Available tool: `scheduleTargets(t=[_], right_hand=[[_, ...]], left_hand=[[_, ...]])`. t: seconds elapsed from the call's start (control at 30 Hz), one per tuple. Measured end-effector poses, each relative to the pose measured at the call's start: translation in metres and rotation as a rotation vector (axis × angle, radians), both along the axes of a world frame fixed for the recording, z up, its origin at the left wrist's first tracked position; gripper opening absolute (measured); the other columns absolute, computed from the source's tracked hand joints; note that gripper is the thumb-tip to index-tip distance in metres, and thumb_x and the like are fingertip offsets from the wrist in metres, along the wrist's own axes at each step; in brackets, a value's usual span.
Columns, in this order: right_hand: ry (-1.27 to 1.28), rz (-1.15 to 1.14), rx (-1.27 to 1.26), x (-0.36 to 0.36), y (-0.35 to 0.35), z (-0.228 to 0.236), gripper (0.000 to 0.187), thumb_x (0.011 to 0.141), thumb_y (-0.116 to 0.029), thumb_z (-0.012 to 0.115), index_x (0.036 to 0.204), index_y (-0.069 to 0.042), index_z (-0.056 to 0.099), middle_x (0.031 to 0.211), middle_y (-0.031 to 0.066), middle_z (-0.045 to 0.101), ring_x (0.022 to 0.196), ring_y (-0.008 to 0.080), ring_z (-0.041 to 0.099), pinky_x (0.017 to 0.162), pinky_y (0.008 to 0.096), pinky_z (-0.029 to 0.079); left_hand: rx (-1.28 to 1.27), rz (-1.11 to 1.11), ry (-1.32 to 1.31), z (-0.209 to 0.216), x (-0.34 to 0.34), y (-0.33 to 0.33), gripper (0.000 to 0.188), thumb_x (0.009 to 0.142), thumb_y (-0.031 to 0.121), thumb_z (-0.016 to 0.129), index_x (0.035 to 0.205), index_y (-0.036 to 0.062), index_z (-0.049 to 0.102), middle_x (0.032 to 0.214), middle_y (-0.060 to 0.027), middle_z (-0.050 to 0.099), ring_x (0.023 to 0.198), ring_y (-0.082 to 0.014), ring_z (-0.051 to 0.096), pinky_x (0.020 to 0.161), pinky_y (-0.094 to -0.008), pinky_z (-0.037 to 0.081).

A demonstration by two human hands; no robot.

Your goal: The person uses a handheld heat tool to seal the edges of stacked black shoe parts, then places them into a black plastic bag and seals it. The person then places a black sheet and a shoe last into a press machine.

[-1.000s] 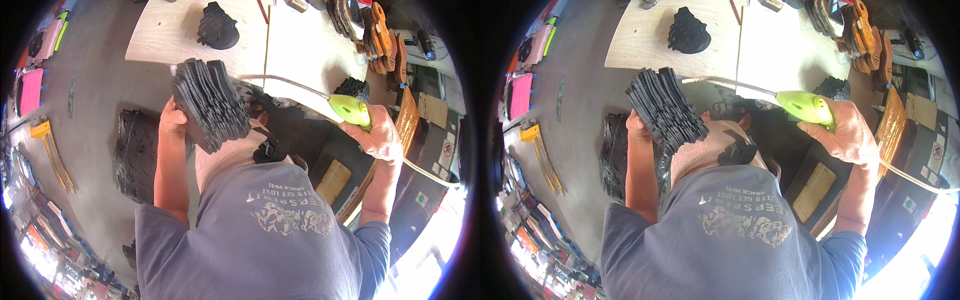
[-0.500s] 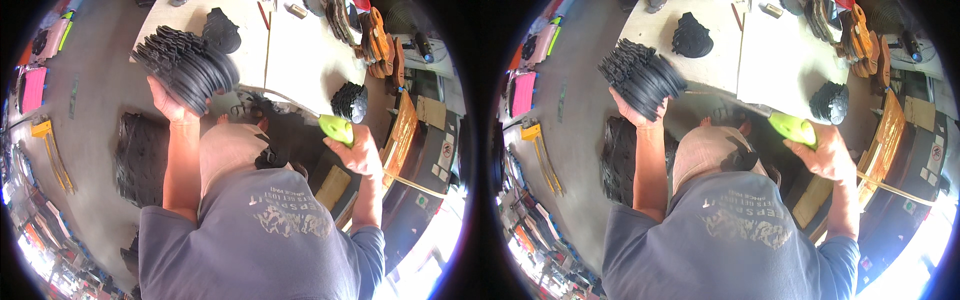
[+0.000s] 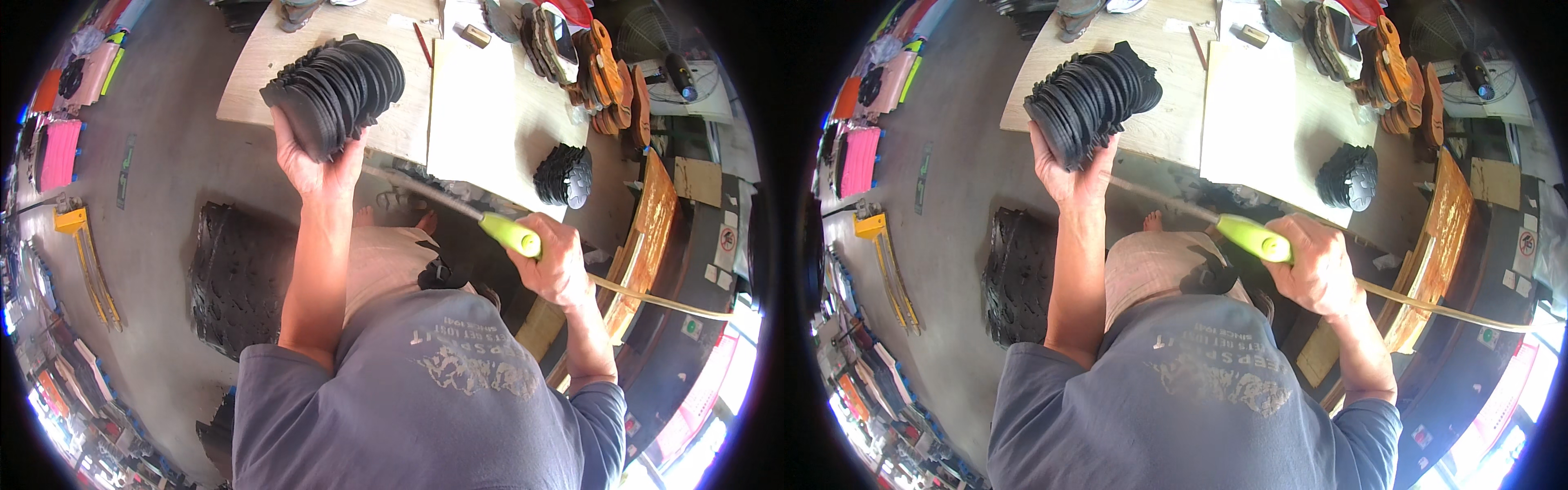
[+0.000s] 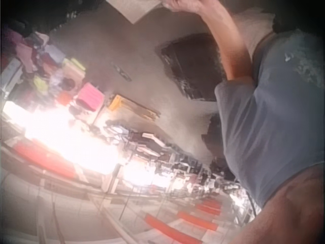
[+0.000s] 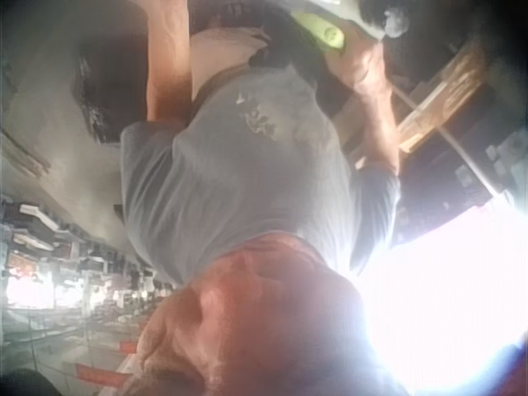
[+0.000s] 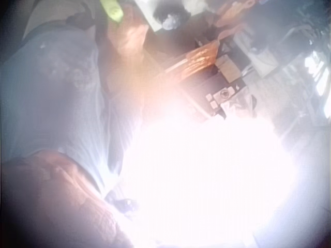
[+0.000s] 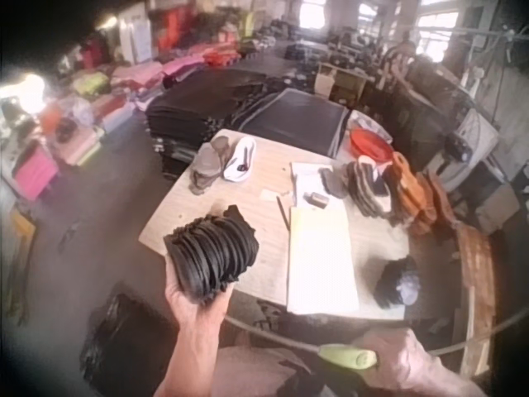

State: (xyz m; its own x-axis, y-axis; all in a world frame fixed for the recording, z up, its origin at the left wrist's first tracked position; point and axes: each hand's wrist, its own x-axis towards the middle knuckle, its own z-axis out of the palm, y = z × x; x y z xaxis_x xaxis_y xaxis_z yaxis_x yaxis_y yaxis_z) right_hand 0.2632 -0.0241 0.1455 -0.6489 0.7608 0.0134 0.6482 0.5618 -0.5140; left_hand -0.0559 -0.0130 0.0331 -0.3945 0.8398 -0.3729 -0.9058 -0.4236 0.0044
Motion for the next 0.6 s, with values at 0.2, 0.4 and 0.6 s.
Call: scheduleTargets(t=[0.2,0.4,0.6], right_hand=[[-0.023,-0.089,-0.008,0.010,-0.001,-0.002,0.020,0.086,-0.010,0.080,0.097,0.001,0.067,0.085,0.0186,0.070,0.075,0.0406,0.069,0.066,0.0424,0.054],[-0.035,0.006,-0.038,0.008,-0.006,-0.007,0.021,0.084,-0.008,0.081,0.098,0.000,0.068,0.084,0.0178,0.069,0.075,0.0388,0.070,0.067,0.0419,0.055],[0.009,-0.156,0.011,0.011,0.003,0.002,0.022,0.087,-0.011,0.081,0.099,0.001,0.068,0.081,0.0167,0.069,0.069,0.0366,0.068,0.064,0.0389,0.054]], left_hand=[[0.331,-0.076,-0.111,-0.009,-0.009,-0.007,0.049,0.099,0.037,0.064,0.137,0.0066,0.064,0.143,-0.0145,0.062,0.133,-0.0383,0.056,0.110,-0.0617,0.043],[0.477,-0.171,-0.140,-0.004,-0.012,-0.007,0.047,0.100,0.038,0.064,0.136,0.0083,0.066,0.141,-0.0114,0.065,0.135,-0.0353,0.056,0.114,-0.0606,0.041],[0.205,-0.090,-0.059,0.001,-0.004,-0.010,0.049,0.099,0.044,0.063,0.136,0.0129,0.066,0.140,-0.0077,0.066,0.134,-0.0344,0.057,0.110,-0.0613,0.044]])
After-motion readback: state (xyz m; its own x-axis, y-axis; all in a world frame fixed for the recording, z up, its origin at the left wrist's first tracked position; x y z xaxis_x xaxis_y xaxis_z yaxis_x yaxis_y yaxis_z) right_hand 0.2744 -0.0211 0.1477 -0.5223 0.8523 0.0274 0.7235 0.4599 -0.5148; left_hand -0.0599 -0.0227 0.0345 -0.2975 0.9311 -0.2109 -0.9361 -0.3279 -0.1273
